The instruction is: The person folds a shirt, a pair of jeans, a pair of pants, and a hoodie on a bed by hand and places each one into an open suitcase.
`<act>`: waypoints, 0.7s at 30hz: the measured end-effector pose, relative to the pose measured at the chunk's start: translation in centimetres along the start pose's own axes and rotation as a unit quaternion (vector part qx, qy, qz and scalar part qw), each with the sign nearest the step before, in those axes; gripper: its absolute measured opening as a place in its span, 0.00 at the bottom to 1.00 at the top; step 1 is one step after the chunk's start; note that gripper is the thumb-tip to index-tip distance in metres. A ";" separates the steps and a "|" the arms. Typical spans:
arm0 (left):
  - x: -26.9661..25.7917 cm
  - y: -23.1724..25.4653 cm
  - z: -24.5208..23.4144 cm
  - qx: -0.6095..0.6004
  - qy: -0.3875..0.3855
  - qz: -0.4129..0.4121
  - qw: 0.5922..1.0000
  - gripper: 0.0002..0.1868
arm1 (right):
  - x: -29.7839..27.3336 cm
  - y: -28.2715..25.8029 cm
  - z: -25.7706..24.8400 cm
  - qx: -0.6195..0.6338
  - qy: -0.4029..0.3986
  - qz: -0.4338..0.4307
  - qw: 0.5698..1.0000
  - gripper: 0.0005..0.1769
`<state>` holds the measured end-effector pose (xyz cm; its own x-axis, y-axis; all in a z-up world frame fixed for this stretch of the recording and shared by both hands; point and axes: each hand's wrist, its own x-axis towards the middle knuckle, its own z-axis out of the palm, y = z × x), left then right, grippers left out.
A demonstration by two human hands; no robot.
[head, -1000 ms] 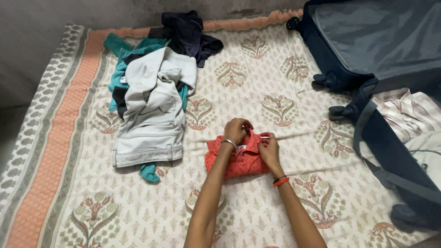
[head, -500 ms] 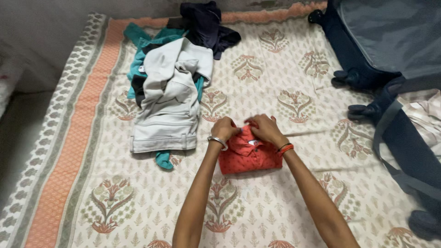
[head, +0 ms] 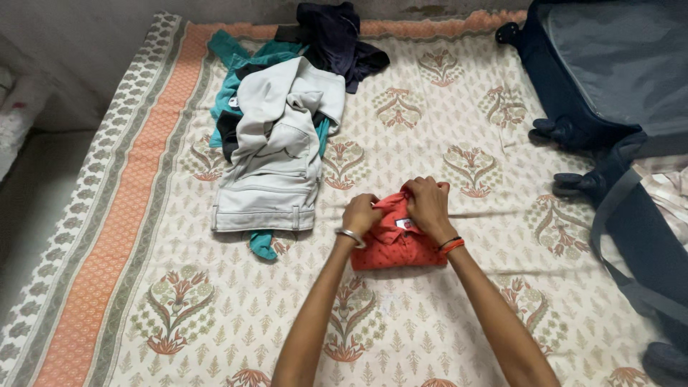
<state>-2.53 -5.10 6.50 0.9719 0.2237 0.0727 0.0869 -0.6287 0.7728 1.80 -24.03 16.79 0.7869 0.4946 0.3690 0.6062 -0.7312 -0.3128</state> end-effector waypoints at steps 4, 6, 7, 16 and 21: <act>1.9 -2.3 -1.7 -0.410 -0.236 -0.167 0.865 0.17 | 0.0 1.0 -0.3 0.003 0.001 -0.025 1.000 0.09; 1.7 -2.1 -2.9 -0.386 -0.227 -0.131 0.885 0.15 | 0.1 0.6 -0.2 0.005 -0.003 -0.016 1.000 0.09; 1.6 -1.9 -3.5 -0.372 -0.221 -0.113 0.894 0.15 | 0.1 0.3 -0.2 0.009 -0.013 -0.009 1.000 0.09; 3.5 -2.2 -2.2 -0.402 -0.190 -0.171 0.879 0.09 | 0.2 -2.1 -2.5 0.143 -0.056 -0.070 0.986 0.15; 4.5 -2.2 -2.1 -0.320 -0.150 -0.171 0.920 0.09 | -1.9 -3.1 -1.5 0.111 0.032 -0.069 0.991 0.16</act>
<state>1.22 -1.16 6.50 0.9368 0.0498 -0.3462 0.3452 0.0292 0.9381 -1.69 -23.40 18.33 0.6908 0.5462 0.4738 0.7229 -0.5345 -0.4379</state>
